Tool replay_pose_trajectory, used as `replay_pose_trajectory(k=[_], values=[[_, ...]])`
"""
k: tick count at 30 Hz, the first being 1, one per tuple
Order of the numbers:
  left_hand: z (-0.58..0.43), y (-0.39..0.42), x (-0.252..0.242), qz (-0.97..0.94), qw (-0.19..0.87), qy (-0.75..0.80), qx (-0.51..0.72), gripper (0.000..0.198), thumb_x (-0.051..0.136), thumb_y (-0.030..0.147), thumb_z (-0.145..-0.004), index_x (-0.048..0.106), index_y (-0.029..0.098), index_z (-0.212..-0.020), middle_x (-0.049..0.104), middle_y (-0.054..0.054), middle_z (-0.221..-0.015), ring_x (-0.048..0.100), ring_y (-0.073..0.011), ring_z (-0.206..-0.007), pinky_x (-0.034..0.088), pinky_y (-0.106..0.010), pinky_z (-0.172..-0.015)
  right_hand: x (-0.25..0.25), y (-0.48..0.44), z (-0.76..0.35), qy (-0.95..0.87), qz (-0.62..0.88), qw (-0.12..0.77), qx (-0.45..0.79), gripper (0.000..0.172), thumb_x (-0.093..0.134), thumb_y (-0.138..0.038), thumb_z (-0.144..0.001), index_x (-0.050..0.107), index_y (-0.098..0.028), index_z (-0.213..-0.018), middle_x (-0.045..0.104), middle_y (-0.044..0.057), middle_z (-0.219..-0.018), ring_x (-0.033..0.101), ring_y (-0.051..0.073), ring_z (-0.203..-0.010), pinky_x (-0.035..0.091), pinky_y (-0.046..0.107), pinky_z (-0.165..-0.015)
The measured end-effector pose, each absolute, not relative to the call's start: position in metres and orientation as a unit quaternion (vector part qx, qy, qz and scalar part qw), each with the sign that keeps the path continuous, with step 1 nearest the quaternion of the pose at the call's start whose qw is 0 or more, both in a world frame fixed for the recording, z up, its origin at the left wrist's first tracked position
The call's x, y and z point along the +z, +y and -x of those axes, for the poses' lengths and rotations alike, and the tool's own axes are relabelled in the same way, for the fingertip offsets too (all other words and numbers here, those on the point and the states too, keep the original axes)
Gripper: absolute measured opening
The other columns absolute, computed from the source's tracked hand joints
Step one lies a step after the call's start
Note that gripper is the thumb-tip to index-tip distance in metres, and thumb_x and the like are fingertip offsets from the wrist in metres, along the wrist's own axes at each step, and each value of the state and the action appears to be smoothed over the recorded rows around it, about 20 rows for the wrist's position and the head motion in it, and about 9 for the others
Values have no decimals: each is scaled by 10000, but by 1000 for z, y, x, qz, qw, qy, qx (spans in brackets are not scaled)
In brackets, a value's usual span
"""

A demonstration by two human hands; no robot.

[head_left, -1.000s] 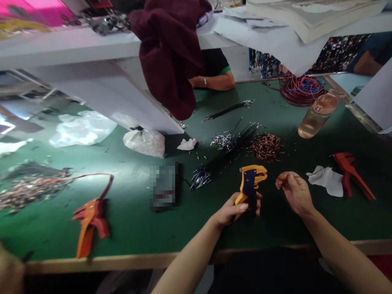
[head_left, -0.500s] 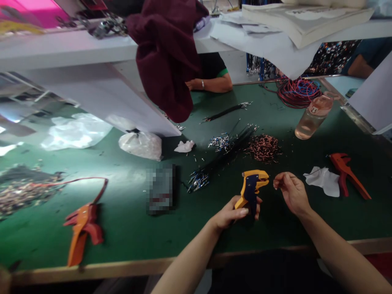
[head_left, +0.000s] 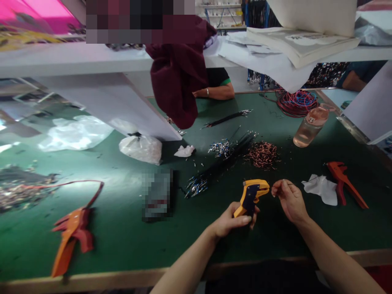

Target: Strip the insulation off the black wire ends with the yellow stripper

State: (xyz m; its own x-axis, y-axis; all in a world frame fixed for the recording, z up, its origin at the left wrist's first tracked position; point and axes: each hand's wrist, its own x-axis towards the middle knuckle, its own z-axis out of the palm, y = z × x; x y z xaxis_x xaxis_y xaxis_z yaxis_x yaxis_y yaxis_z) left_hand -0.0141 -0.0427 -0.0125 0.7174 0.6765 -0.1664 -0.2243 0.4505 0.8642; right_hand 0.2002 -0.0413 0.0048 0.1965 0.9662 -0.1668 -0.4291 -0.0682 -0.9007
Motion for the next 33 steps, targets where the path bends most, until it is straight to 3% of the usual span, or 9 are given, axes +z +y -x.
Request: replay_pose_trajectory(k=[9, 13, 17, 19, 25, 33], values=[[11, -49, -22, -407, 817, 291, 287, 483, 824, 491, -677, 722, 89, -923, 625, -43, -615, 539, -110, -500, 440, -228, -499, 0, -41, -200, -292, 457, 622, 565, 418, 783, -589, -737, 684, -184, -699, 644, 19, -632, 575, 148, -594, 471, 291, -581], [9, -52, -26, -402, 800, 320, 310, 513, 837, 531, -638, 703, 97, -877, 577, -5, -536, 460, -77, -405, 352, -193, -400, -3, -40, -200, -284, 454, 627, 566, 431, 795, -595, -718, 694, -178, -686, 633, 22, -626, 573, 148, -595, 473, 284, -578], [8, -50, -29, -413, 783, 336, 321, 453, 810, 520, -687, 659, 106, -792, 531, 13, -491, 399, -59, -375, 280, -183, -379, -4, -39, -200, -282, 455, 627, 566, 419, 804, -585, -713, 715, -176, -695, 646, 34, -645, 582, 156, -596, 481, 291, -570], [6, -49, -30, -409, 788, 314, 335, 438, 805, 503, -695, 662, 105, -806, 538, 8, -492, 418, -68, -381, 310, -192, -396, -5, -39, -200, -290, 455, 628, 560, 412, 801, -580, -720, 720, -176, -701, 652, 37, -647, 584, 158, -590, 482, 295, -563], [1, -46, -21, -324, 826, 217, 407, 473, 822, 386, -667, 683, 117, -1031, 667, -66, -762, 627, -172, -655, 511, -305, -640, -4, -37, -203, -296, 465, 652, 521, 413, 797, -594, -714, 710, -190, -711, 656, 21, -636, 588, 153, -587, 486, 300, -577], [9, -42, -12, -335, 787, 226, 466, 481, 779, 350, -691, 699, 146, -1118, 707, -150, -1094, 640, -219, -800, 484, -356, -749, -9, -39, -206, -327, 505, 624, 498, 422, 781, -608, -722, 749, -188, -741, 703, 41, -664, 612, 165, -603, 502, 320, -614]])
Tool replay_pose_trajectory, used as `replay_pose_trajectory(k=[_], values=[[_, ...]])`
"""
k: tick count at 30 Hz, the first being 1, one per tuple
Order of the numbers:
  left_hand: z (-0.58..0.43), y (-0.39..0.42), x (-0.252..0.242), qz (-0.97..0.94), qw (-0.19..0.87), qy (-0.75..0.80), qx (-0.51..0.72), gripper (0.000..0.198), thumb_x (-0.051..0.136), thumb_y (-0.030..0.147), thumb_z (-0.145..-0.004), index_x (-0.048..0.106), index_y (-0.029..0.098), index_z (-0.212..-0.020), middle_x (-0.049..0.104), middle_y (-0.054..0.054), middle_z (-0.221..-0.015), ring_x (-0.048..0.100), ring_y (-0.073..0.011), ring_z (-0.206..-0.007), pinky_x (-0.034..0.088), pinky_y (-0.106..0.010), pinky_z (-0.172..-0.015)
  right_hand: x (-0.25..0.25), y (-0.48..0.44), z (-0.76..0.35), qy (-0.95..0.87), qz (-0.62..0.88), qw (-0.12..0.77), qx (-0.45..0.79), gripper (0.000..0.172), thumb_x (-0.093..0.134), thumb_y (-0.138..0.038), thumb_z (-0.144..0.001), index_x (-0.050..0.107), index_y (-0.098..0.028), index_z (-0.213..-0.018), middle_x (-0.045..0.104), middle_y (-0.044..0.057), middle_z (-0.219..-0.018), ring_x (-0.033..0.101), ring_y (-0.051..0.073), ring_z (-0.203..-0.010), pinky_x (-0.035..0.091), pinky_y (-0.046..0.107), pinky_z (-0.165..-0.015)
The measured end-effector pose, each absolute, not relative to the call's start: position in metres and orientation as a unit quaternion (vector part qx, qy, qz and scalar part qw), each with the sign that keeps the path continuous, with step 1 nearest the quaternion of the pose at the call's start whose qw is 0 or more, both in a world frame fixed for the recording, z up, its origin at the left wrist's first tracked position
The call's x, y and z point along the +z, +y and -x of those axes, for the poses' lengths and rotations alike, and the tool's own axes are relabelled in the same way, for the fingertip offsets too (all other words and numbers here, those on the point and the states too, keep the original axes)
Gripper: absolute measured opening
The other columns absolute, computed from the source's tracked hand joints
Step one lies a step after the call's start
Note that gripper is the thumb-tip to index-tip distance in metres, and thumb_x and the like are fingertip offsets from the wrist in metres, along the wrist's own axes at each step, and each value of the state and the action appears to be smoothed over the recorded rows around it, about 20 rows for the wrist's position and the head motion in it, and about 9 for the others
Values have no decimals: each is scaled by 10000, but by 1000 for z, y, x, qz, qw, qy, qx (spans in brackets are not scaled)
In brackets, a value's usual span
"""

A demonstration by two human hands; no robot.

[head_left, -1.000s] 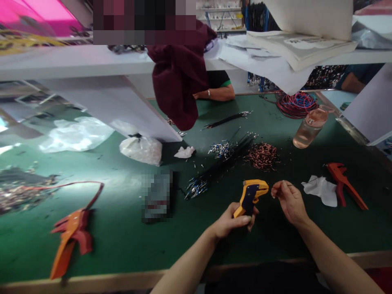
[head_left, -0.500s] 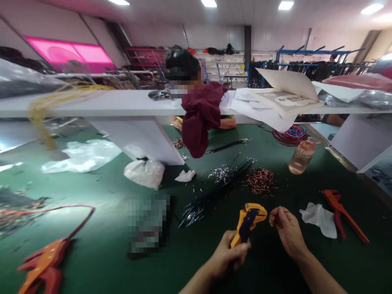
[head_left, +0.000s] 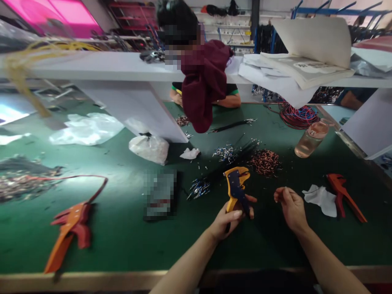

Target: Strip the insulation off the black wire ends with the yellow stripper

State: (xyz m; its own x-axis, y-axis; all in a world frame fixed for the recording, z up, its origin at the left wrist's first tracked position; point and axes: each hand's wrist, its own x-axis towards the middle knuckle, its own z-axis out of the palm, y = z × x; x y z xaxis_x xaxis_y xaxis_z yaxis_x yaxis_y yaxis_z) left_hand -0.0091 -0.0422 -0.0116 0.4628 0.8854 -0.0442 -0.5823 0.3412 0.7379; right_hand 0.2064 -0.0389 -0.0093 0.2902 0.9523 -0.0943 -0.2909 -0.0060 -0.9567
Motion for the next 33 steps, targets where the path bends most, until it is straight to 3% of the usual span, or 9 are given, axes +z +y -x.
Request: replay_pose_trajectory(k=[5, 7, 11, 13, 19, 24, 27, 30, 33], values=[[7, -45, -13, -358, 791, 219, 446, 524, 789, 355, -665, 707, 156, -1142, 617, -185, -1334, 647, -225, -808, 481, -371, -755, -15, -46, -198, -384, 538, 576, 480, 445, 731, -631, -762, 790, -191, -779, 735, 72, -735, 631, 172, -631, 516, 307, -625], [7, -45, -14, -355, 790, 220, 448, 534, 787, 360, -672, 702, 167, -1162, 646, -173, -1282, 647, -228, -803, 480, -364, -740, -16, -49, -191, -414, 541, 553, 479, 471, 703, -650, -776, 801, -189, -773, 734, 83, -726, 638, 186, -643, 519, 304, -616], [8, -45, -12, -360, 789, 239, 436, 618, 783, 401, -688, 671, 127, -1231, 731, -134, -921, 640, -249, -814, 461, -384, -818, -22, -54, -181, -458, 537, 516, 485, 487, 663, -655, -807, 811, -192, -788, 740, 92, -750, 658, 204, -688, 518, 293, -626], [9, -44, -12, -358, 788, 253, 432, 680, 783, 428, -692, 643, 113, -1278, 725, -124, -852, 637, -256, -827, 452, -389, -843, -23, -54, -179, -464, 536, 508, 490, 512, 658, -678, -796, 810, -190, -821, 736, 89, -748, 654, 204, -694, 516, 294, -637], [11, -42, -14, -367, 769, 284, 439, 726, 794, 450, -677, 636, 101, -1294, 719, -133, -878, 631, -261, -836, 454, -379, -820, -22, -50, -180, -471, 535, 470, 520, 658, 594, -776, -772, 797, -168, -921, 727, 95, -777, 632, 196, -705, 486, 290, -629], [14, -43, -19, -361, 763, 287, 453, 679, 766, 446, -707, 637, 131, -1295, 713, -123, -902, 629, -251, -849, 472, -366, -818, -26, -48, -176, -473, 519, 448, 554, 755, 523, -845, -755, 772, -139, -849, 721, 105, -758, 583, 154, -617, 435, 262, -555], [17, -44, -20, -355, 772, 280, 446, 692, 761, 457, -708, 620, 147, -1310, 706, -120, -907, 630, -256, -847, 484, -378, -815, -24, -50, -177, -491, 481, 363, 629, 860, 407, -903, -749, 745, -114, -800, 685, 92, -662, 540, 122, -499, 372, 231, -455], [20, -44, -21, -358, 772, 283, 442, 672, 749, 456, -717, 616, 153, -1302, 697, -117, -912, 624, -260, -849, 482, -380, -801, -11, -53, -183, -511, 445, 276, 682, 817, 460, -883, -741, 709, -106, -754, 648, 60, -593, 512, 95, -424, 352, 212, -417], [23, -43, -22, -381, 754, 287, 451, 629, 744, 463, -715, 647, 143, -1248, 694, -114, -905, 610, -257, -858, 460, -373, -827, 10, -49, -190, -517, 459, 328, 644, 700, 584, -805, -742, 684, -112, -756, 639, 32, -587, 504, 72, -425, 358, 198, -431]])
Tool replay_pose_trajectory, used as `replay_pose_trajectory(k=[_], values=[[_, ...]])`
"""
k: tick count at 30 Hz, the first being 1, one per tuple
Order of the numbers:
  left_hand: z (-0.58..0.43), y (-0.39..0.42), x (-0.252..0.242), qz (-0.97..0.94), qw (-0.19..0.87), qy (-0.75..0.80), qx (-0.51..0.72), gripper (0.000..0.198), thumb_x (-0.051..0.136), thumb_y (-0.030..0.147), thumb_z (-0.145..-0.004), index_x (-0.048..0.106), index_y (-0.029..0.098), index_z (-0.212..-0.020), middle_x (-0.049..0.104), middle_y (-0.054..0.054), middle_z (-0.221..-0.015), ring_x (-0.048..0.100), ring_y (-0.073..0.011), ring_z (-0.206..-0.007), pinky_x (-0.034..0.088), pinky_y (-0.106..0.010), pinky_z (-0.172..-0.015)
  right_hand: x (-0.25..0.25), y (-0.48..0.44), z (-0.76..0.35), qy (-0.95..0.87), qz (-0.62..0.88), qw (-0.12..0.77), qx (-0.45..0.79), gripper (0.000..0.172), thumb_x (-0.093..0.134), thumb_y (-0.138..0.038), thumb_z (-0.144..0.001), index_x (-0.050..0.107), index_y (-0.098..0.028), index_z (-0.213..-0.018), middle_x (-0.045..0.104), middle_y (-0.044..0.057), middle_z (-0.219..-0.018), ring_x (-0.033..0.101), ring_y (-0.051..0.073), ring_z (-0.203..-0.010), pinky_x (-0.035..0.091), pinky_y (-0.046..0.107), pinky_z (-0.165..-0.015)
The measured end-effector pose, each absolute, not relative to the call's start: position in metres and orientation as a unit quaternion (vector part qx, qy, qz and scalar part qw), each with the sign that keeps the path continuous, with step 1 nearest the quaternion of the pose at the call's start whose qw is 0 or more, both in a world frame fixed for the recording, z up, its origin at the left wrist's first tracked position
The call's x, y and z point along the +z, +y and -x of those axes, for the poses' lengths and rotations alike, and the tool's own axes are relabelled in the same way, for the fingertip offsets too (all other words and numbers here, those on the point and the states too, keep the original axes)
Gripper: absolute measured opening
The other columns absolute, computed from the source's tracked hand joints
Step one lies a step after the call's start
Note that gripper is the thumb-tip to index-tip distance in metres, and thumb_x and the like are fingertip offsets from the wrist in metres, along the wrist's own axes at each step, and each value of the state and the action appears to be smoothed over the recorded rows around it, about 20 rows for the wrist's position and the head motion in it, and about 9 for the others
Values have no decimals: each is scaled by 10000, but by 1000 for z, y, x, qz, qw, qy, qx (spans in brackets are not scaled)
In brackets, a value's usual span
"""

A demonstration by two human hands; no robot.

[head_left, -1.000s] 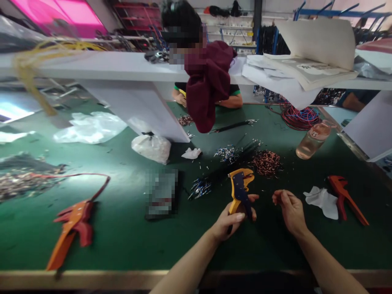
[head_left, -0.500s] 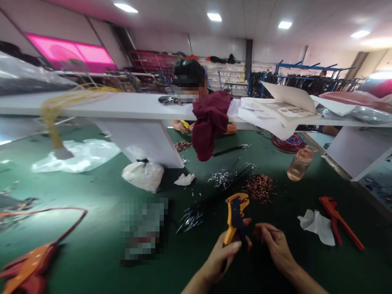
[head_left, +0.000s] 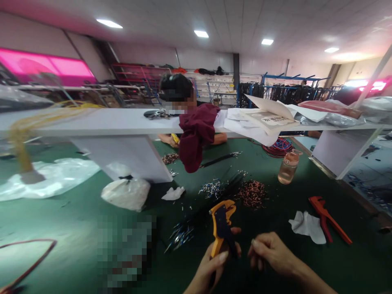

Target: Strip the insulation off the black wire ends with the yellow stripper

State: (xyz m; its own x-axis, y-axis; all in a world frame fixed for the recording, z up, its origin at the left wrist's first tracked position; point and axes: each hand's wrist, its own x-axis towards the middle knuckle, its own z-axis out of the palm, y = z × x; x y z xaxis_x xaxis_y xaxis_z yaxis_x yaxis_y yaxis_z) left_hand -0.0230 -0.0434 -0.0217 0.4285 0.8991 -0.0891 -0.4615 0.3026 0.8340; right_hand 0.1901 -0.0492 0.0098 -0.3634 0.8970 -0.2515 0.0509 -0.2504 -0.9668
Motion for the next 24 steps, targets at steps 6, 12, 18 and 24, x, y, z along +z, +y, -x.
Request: replay_pose_trajectory(k=[6, 12, 18, 24], values=[[24, -43, -21, -399, 750, 279, 448, 600, 754, 465, -706, 674, 133, -1199, 697, -123, -942, 597, -259, -873, 428, -363, -825, 34, -24, -199, -420, 480, 419, 646, 648, 714, -698, -701, 661, -167, -1069, 713, 120, -1037, 675, 171, -672, 434, 231, -438], [24, -42, -19, -422, 751, 269, 430, 604, 752, 486, -702, 677, 122, -1178, 706, -118, -883, 599, -253, -843, 410, -357, -804, 27, -4, -198, -643, 479, 366, 472, 385, 672, -491, -833, 727, -210, -1090, 614, 135, -1326, 566, 286, -1239, 454, 439, -1038], [23, -44, -24, -417, 760, 269, 420, 606, 768, 515, -664, 690, 120, -1117, 704, -114, -875, 605, -262, -856, 419, -351, -781, 18, 4, -170, -631, 398, 276, 606, 350, 572, -452, -879, 642, -168, -687, 586, -15, -661, 531, 133, -674, 442, 289, -727], [21, -44, -23, -415, 767, 263, 412, 615, 756, 516, -672, 683, 114, -1131, 703, -114, -865, 616, -253, -830, 434, -353, -786, 7, 6, -167, -589, 386, 316, 636, 386, 667, -509, -793, 597, -165, -633, 555, -25, -599, 499, 121, -615, 395, 266, -653]])
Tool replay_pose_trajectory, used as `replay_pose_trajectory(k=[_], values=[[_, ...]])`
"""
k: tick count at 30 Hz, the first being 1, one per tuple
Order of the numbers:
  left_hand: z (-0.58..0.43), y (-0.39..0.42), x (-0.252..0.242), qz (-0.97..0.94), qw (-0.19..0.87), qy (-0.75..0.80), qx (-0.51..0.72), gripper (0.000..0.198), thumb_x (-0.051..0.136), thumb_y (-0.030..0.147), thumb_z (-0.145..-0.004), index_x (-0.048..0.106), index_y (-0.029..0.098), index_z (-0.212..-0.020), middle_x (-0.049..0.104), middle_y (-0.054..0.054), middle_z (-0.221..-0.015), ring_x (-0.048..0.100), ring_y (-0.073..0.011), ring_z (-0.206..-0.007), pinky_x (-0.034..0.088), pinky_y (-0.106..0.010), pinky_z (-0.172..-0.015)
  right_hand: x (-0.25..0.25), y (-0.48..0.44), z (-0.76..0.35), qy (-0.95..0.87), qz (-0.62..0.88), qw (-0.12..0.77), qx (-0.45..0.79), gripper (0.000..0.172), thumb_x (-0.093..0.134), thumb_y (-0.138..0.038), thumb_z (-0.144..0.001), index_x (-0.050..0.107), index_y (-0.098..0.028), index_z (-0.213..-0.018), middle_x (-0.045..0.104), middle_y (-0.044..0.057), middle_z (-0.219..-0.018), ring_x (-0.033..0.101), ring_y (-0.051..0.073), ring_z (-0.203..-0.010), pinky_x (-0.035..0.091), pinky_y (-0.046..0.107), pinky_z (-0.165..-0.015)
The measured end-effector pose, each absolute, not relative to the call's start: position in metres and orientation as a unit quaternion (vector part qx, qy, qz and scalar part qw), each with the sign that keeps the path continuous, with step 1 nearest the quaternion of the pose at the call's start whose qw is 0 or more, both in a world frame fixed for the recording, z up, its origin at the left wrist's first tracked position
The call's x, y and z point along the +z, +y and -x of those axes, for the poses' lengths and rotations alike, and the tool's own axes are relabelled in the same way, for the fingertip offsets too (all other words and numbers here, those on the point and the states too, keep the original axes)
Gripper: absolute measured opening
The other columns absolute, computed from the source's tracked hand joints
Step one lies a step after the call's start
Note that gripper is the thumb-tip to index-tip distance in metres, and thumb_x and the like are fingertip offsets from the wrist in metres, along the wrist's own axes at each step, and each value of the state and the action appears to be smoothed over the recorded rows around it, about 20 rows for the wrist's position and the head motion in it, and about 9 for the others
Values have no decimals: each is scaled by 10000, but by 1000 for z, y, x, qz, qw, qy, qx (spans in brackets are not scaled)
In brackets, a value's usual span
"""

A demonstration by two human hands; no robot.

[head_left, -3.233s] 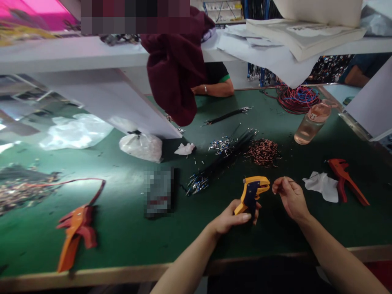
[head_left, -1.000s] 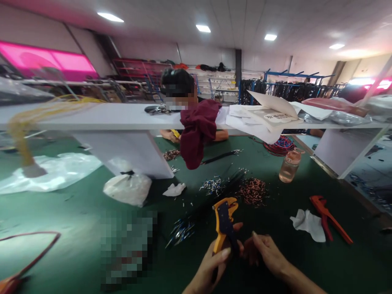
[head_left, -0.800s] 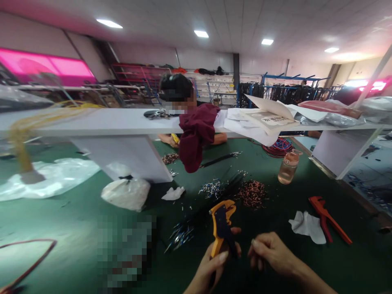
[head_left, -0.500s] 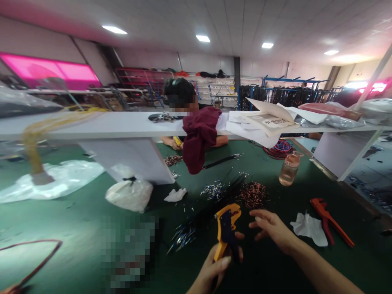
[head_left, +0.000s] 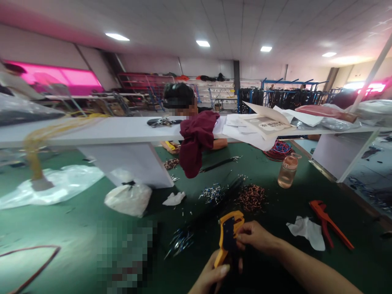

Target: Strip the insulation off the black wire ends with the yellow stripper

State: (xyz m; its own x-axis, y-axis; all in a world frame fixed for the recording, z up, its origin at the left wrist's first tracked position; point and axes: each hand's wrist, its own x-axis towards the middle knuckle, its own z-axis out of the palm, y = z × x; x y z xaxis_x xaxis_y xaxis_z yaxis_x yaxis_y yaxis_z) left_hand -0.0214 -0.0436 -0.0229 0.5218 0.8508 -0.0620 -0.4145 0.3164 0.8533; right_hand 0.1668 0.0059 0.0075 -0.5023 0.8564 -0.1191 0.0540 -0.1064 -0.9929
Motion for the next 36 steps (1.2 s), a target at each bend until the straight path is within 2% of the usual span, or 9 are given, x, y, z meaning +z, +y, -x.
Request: replay_pose_trajectory(k=[3, 7, 11, 14, 17, 23, 28, 36], values=[[19, -44, -22, -408, 771, 263, 412, 627, 763, 523, -662, 692, 113, -1131, 707, -121, -906, 616, -240, -803, 438, -344, -770, -6, 7, -168, -575, 415, 361, 606, 399, 676, -553, -782, 627, -163, -709, 599, -13, -639, 532, 133, -616, 404, 267, -628], [17, -44, -24, -397, 765, 278, 423, 611, 779, 523, -650, 709, 122, -1106, 701, -116, -919, 621, -233, -790, 440, -335, -754, -18, 10, -169, -572, 442, 405, 561, 422, 695, -583, -767, 675, -162, -781, 628, 4, -747, 559, 151, -710, 429, 283, -699], [18, -43, -25, -389, 760, 296, 429, 574, 785, 513, -644, 724, 133, -1070, 706, -123, -974, 610, -225, -784, 437, -338, -757, -20, 11, -171, -567, 427, 360, 605, 451, 730, -605, -722, 685, -163, -802, 614, -12, -716, 544, 144, -696, 424, 286, -715], [19, -43, -23, -398, 761, 296, 418, 567, 769, 515, -664, 719, 129, -1076, 709, -113, -868, 600, -232, -780, 426, -345, -768, -18, 10, -171, -566, 403, 341, 633, 473, 709, -632, -736, 675, -161, -760, 585, -24, -658, 521, 134, -657, 421, 282, -700], [20, -44, -22, -398, 764, 297, 411, 570, 774, 504, -662, 713, 125, -1083, 707, -109, -846, 606, -243, -796, 424, -349, -783, -17, 9, -169, -564, 409, 349, 626, 469, 714, -629, -736, 674, -161, -743, 583, -23, -664, 502, 129, -658, 405, 263, -665], [17, -45, -27, -351, 769, 315, 431, 530, 816, 439, -647, 730, 139, -1075, 702, -106, -934, 619, -243, -825, 447, -359, -814, -20, 10, -171, -574, 442, 364, 586, 310, 708, -477, -775, 688, -167, -767, 617, -8, -748, 531, 143, -716, 424, 265, -695], [11, -45, -32, -335, 767, 318, 445, 505, 837, 418, -650, 734, 142, -1061, 687, -94, -865, 611, -232, -820, 453, -348, -819, -19, 15, -179, -619, 460, 343, 537, 160, 672, -332, -786, 696, -175, -768, 633, 0, -785, 555, 153, -744, 428, 261, -699], [9, -42, -34, -326, 762, 331, 451, 528, 846, 416, -657, 725, 146, -1095, 689, -99, -889, 618, -225, -809, 470, -340, -779, -19, 20, -187, -650, 455, 327, 514, 127, 661, -297, -790, 725, -189, -806, 672, -2, -784, 591, 156, -747, 452, 262, -703]])
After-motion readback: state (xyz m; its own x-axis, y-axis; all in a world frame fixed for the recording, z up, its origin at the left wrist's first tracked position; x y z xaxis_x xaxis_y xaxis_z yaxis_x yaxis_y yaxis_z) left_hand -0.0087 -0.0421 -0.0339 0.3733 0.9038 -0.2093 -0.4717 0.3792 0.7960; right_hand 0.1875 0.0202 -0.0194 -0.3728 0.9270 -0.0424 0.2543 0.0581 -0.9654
